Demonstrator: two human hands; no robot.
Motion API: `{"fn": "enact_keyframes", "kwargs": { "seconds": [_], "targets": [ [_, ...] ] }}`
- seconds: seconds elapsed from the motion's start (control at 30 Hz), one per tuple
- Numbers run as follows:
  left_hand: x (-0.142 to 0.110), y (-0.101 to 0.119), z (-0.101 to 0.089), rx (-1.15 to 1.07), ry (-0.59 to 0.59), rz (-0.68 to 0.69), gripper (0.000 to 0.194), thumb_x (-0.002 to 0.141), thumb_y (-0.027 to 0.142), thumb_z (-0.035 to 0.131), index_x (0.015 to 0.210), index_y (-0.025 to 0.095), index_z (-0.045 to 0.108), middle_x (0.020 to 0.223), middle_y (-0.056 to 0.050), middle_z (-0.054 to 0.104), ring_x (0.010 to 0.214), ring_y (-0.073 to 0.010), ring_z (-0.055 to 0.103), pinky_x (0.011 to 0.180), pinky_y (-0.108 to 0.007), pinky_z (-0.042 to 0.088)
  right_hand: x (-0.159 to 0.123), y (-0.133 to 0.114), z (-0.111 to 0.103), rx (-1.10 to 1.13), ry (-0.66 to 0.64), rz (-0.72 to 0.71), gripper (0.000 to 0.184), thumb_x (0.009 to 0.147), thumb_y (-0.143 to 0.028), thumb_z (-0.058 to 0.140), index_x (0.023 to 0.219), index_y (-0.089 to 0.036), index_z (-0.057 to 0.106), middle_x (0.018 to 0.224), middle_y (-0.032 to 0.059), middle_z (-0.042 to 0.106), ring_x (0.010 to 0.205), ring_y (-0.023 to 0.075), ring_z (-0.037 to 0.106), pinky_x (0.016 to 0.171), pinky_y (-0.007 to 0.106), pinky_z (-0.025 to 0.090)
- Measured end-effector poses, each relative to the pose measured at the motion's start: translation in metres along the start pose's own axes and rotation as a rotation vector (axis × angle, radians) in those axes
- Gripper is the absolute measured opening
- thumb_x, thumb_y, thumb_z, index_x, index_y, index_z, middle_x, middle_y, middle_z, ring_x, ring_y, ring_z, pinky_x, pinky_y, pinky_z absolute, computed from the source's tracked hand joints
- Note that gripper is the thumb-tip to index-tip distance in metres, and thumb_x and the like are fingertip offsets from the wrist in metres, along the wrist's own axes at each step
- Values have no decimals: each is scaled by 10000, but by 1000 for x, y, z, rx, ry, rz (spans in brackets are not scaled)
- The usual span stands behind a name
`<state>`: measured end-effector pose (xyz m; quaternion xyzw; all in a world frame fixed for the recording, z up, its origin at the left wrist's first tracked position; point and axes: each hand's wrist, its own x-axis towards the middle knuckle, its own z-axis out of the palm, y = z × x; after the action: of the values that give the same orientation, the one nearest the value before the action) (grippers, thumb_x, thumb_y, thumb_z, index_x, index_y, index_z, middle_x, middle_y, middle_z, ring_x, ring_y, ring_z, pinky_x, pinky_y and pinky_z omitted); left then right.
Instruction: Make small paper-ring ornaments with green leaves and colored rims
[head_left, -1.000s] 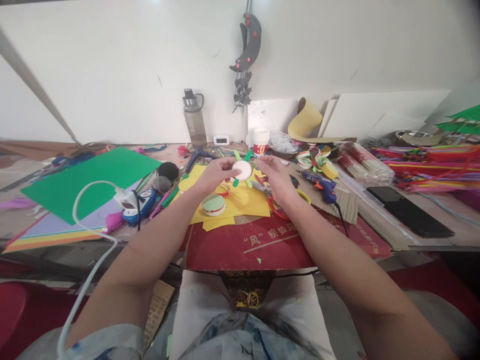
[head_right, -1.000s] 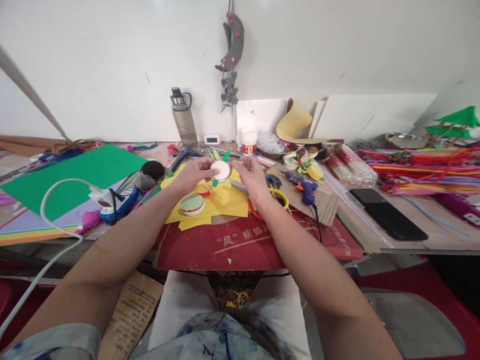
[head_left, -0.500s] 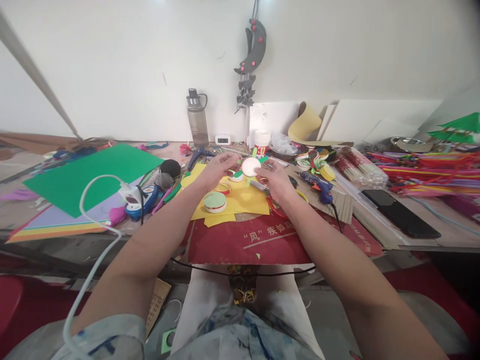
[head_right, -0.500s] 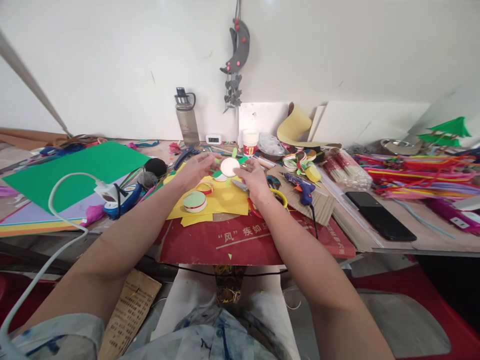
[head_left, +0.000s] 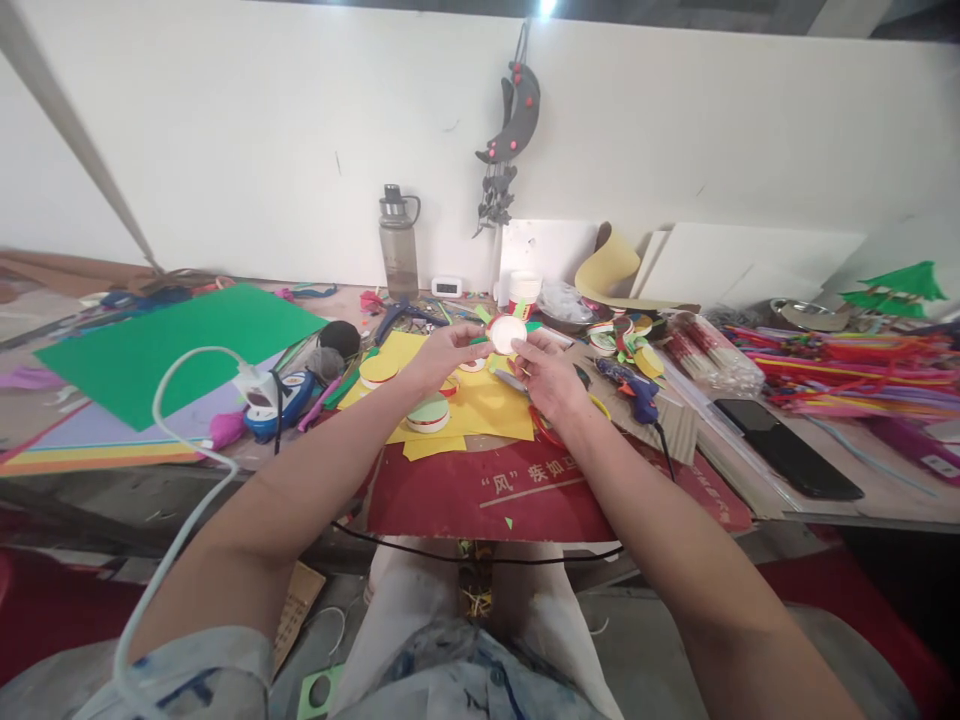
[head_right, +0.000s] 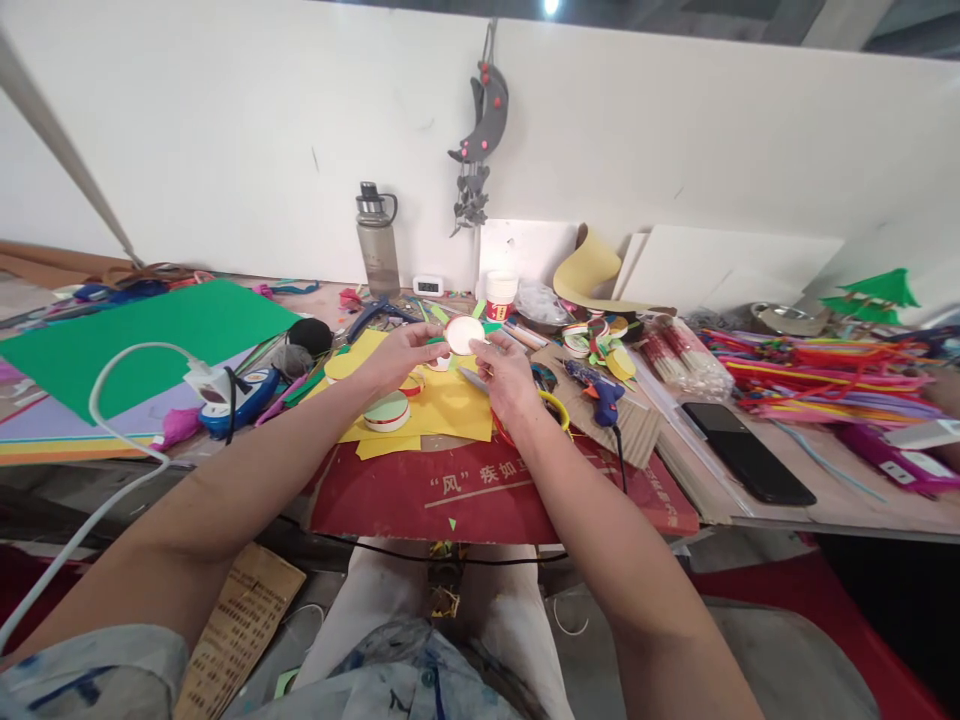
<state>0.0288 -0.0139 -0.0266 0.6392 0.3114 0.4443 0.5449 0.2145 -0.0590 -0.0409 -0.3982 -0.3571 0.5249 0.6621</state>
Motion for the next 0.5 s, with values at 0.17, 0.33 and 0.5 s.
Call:
{"fn": "enact_keyframes", "kwargs": {
  "seconds": [0.17, 0.33, 0.5],
  "targets": [
    [-1, 1, 2, -37, 89, 20, 412, 617, 421, 940, 888, 161, 769, 839, -5, 716, 751, -104, 599, 708, -248, 450, -2, 5, 5, -13, -3, -29, 694, 447, -458, 1020, 927, -265, 557, 808, -75, 675, 640, 82, 524, 570, 222, 434],
    [4, 5, -7, -108, 197, 45, 363, 614, 378, 911, 852, 163, 739, 826, -1, 702, 763, -107, 617, 698, -241, 454, 0, 3, 3, -126, 67, -140, 721, 532, -525, 958, 1075, -304, 539, 1010, -23, 677, 816, 152, 609, 668, 278, 489],
    [10, 4, -19, -52, 271, 42, 323, 639, 380, 885, 777, 167, 687, 777, 1, 671, 741, -107, 590, 679, -239, 440, 2, 1, -6, -548, 134, -479, 644, 705, -481, 839, 1250, -283, 558, 1163, 60, 643, 1035, 240, 588, 936, 427, 525]
  ]
}}
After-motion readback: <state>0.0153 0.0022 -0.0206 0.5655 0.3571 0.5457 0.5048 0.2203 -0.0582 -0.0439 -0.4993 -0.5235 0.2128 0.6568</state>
